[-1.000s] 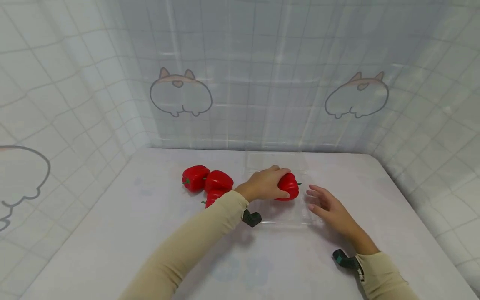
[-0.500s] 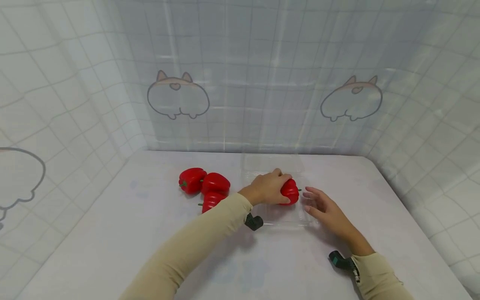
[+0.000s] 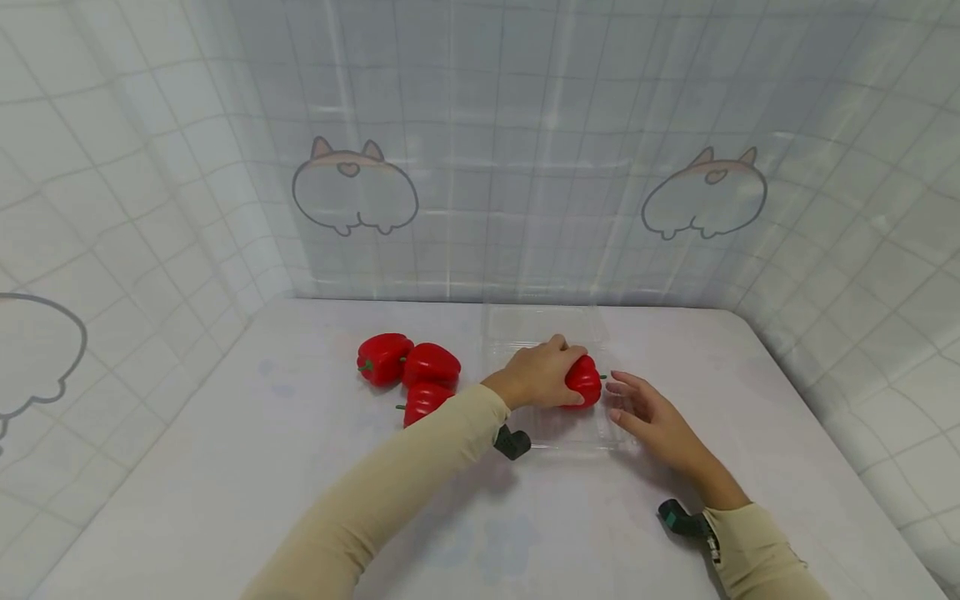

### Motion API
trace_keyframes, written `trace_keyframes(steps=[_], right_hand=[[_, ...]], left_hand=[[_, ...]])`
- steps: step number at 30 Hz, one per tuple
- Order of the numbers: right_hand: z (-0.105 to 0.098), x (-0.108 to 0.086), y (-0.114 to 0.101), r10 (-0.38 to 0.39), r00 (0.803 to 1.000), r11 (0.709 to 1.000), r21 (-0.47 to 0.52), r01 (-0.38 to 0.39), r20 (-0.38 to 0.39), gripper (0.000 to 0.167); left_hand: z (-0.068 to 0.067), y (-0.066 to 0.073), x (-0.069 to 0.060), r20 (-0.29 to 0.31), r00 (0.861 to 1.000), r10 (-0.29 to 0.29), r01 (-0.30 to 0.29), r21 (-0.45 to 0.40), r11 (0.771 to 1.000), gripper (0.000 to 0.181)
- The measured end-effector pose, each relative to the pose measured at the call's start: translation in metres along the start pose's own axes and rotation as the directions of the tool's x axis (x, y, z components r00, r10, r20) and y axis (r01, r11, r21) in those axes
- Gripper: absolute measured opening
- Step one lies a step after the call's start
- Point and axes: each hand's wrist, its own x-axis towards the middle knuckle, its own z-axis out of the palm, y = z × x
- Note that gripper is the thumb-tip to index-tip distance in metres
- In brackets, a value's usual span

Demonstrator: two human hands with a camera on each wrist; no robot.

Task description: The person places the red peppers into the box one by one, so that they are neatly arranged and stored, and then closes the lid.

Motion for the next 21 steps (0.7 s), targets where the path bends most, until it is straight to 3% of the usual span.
trace_keyframes(steps=[21], right_hand=[[0.001,0.0,0.0001,-0.013,1.0,1.0,0.015,0.013,0.003,0.065]], left_hand=[[0.0033,0.0103,0.0043,-0.024,1.0,-0.018,0.019,0.04,0.999,0.073]])
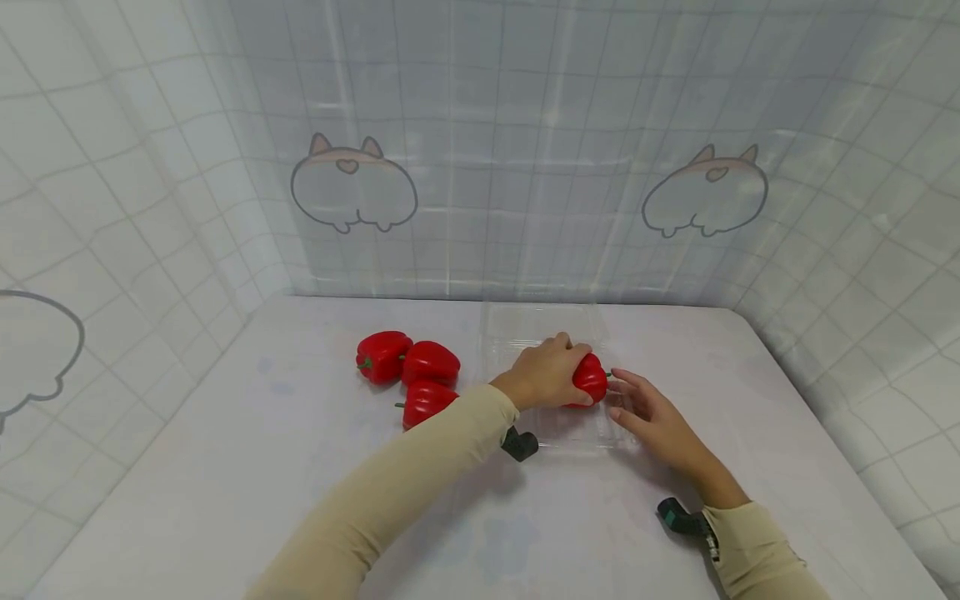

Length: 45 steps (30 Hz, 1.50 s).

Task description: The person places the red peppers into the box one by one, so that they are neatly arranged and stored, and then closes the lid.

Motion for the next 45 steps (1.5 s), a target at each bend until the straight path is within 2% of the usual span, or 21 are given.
trace_keyframes(steps=[4,9,15,26,37,45], right_hand=[[0.0,0.0,0.002,0.001,1.0,1.0,0.003,-0.001,0.001,0.065],[0.0,0.0,0.002,0.003,1.0,1.0,0.014,-0.003,-0.001,0.066],[-0.001,0.0,0.002,-0.01,1.0,0.999,0.031,0.01,-0.003,0.065],[-0.002,0.0,0.0,0.003,1.0,1.0,0.007,-0.003,-0.003,0.066],[-0.003,0.0,-0.001,0.005,1.0,1.0,0.002,-0.005,0.001,0.065],[-0.002,0.0,-0.001,-0.014,1.0,1.0,0.003,0.014,0.004,0.064]], left_hand=[[-0.003,-0.002,0.0,0.028,1.0,0.012,-0.012,-0.013,1.0,0.075],[-0.012,-0.007,0.0,0.081,0.996,0.039,-0.036,-0.037,0.999,0.079],[-0.017,-0.014,0.002,0.124,0.991,0.047,-0.039,-0.068,0.997,0.071],[-0.015,-0.017,0.004,0.087,0.996,0.025,-0.019,-0.07,0.997,0.065],[-0.014,-0.015,0.0,0.097,0.995,0.02,-0.009,-0.118,0.993,0.068],[-0.012,-0.018,-0.001,0.087,0.995,0.04,-0.034,-0.076,0.997,0.069]])
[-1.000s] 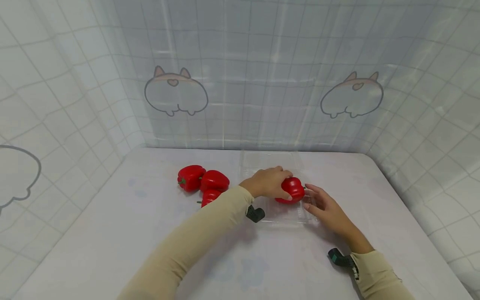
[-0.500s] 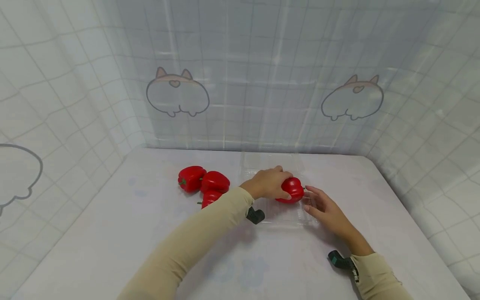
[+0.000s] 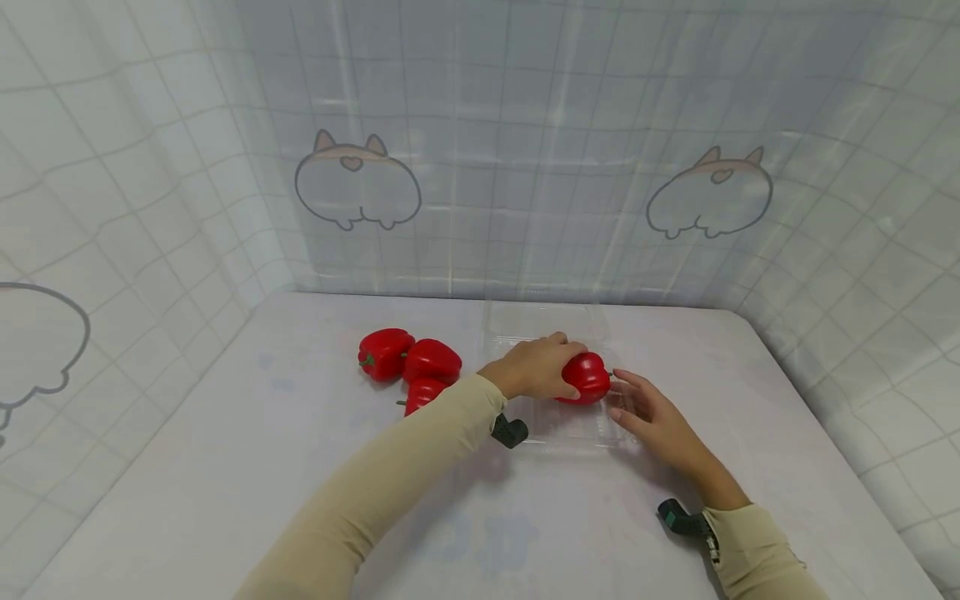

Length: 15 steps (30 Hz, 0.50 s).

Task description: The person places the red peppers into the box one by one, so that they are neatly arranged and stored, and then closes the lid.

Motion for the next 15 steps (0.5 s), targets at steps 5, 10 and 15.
trace_keyframes(steps=[5,10,15], right_hand=[[0.0002,0.0,0.0008,-0.005,1.0,1.0,-0.001,0.005,-0.005,0.064],[-0.0003,-0.0006,-0.0013,0.002,1.0,1.0,-0.009,-0.002,-0.005,0.065],[-0.0007,-0.0008,-0.002,0.005,1.0,1.0,-0.01,-0.005,-0.003,0.066]], left_hand=[[-0.0017,0.0009,0.0,-0.026,0.999,0.029,-0.028,0.044,0.999,0.065],[-0.0019,0.0008,-0.0004,-0.041,0.998,0.042,-0.04,0.048,0.998,0.067],[-0.0013,-0.0001,-0.0016,-0.031,0.999,0.023,-0.022,0.029,0.999,0.068]])
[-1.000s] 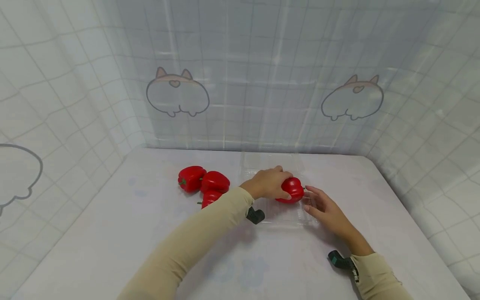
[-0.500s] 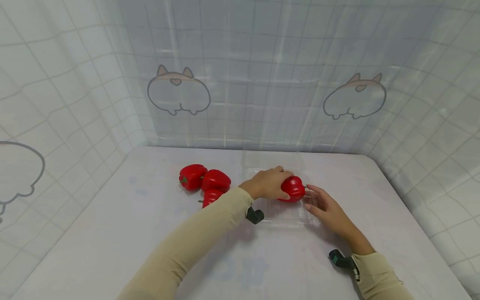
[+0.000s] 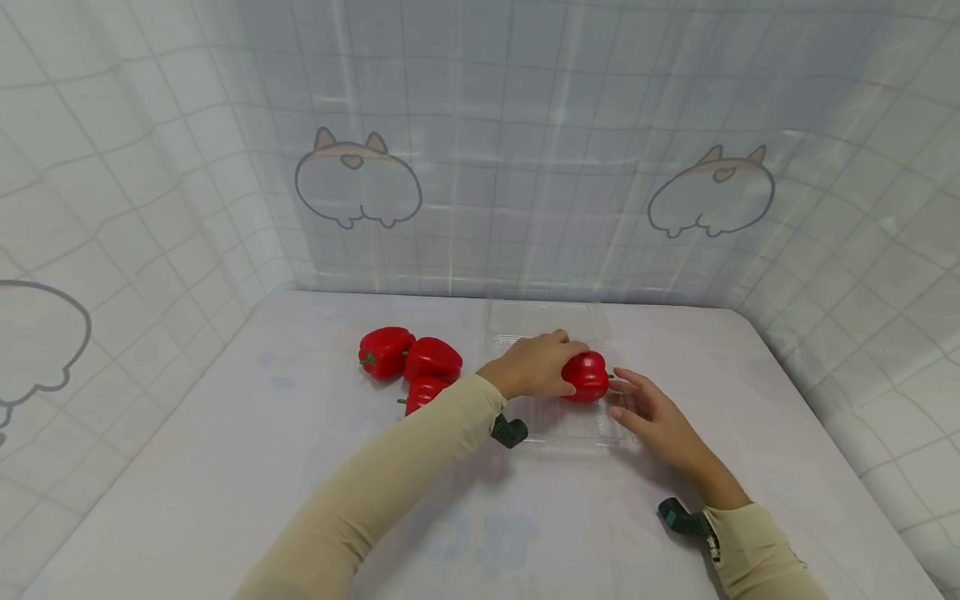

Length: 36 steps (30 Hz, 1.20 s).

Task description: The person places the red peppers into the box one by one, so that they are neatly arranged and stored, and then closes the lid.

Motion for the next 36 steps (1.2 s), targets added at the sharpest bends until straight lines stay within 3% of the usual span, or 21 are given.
trace_keyframes(steps=[10,16,22,27,31,36], right_hand=[[0.001,0.0,0.003,0.016,1.0,1.0,0.0,-0.016,-0.001,0.066],[0.002,0.0,0.003,0.044,0.999,0.999,-0.002,-0.044,0.002,0.066],[-0.002,0.0,0.0,0.054,0.999,0.998,-0.022,-0.054,0.002,0.067],[-0.006,-0.001,-0.002,0.05,0.999,0.998,-0.038,-0.05,-0.01,0.067],[-0.005,0.0,-0.001,0.052,0.999,0.998,-0.026,-0.052,-0.002,0.067],[-0.001,0.001,0.001,0.049,0.999,0.998,-0.029,-0.049,0.008,0.066]], left_hand=[[0.002,-0.002,-0.002,-0.007,1.0,-0.006,0.006,-0.017,1.0,0.068],[-0.001,-0.003,-0.012,-0.021,1.0,-0.022,0.021,-0.054,0.998,0.064],[-0.014,-0.003,-0.031,-0.116,0.993,0.0,-0.014,-0.115,0.993,0.056],[-0.019,-0.001,-0.048,-0.177,0.984,-0.01,-0.031,-0.223,0.974,0.056],[-0.019,-0.004,-0.067,-0.251,0.967,-0.041,-0.033,-0.285,0.958,0.053],[-0.017,-0.021,-0.097,-0.328,0.942,-0.073,-0.039,-0.323,0.945,0.047]])
